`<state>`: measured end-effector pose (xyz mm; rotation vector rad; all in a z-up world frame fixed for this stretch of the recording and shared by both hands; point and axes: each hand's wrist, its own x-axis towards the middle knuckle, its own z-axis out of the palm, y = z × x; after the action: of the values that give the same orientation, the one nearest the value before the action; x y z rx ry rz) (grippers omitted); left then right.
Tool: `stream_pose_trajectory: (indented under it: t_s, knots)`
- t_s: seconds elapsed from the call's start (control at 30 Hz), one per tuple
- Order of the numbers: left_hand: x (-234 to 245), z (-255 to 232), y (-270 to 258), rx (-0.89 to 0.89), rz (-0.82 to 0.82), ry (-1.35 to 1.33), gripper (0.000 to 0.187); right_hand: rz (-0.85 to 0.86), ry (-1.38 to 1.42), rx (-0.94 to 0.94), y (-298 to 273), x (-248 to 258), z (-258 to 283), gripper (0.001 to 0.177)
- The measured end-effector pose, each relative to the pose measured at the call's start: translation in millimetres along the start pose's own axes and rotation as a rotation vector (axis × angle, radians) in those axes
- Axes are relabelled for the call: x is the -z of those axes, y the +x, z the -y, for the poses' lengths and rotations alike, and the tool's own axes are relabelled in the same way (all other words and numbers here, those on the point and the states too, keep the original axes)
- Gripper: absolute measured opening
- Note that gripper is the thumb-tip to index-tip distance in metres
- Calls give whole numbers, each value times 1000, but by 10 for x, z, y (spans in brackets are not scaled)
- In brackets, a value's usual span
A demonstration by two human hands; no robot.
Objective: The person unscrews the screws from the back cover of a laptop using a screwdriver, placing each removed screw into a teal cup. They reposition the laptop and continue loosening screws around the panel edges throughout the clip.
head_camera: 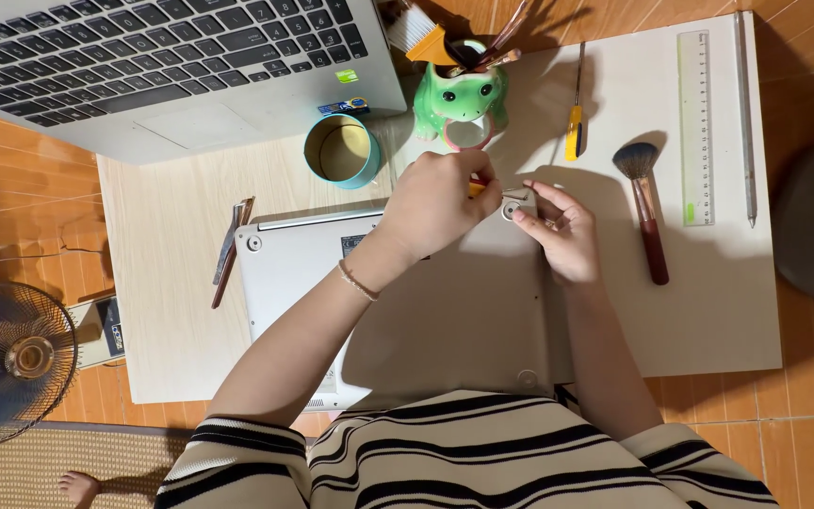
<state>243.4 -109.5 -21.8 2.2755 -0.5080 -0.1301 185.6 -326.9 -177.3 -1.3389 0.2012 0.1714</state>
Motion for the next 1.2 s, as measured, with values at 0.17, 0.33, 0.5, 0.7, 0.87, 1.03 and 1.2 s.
stream_pose_trajectory:
  t_s: [0.17,0.33,0.5,0.7,0.87,1.03,1.2]
  knots:
    - [-19,78,-25,-1,-30,-63,14,7,-2,-8,-2,-2,19,53]
    - [-3,89,-37,-4,-65,-65,13,29,-2,6,29,62,-68,51]
    - [17,68,-39,2,-71,-82,10,-50,83,65,76,94,-199,33]
    - [-5,42,-33,-15,-71,-59,11,-61,85,58,53,72,-155,30]
    - [-25,33,-23,12,-46,-49,13,-50,89,41,55,98,-162,31]
    - [6,-70,-5,23,-20,-6,14,-54,83,32,47,78,-149,31]
    - [-30,-229,88,-111,84,286,13,-58,72,52,90,131,-263,32]
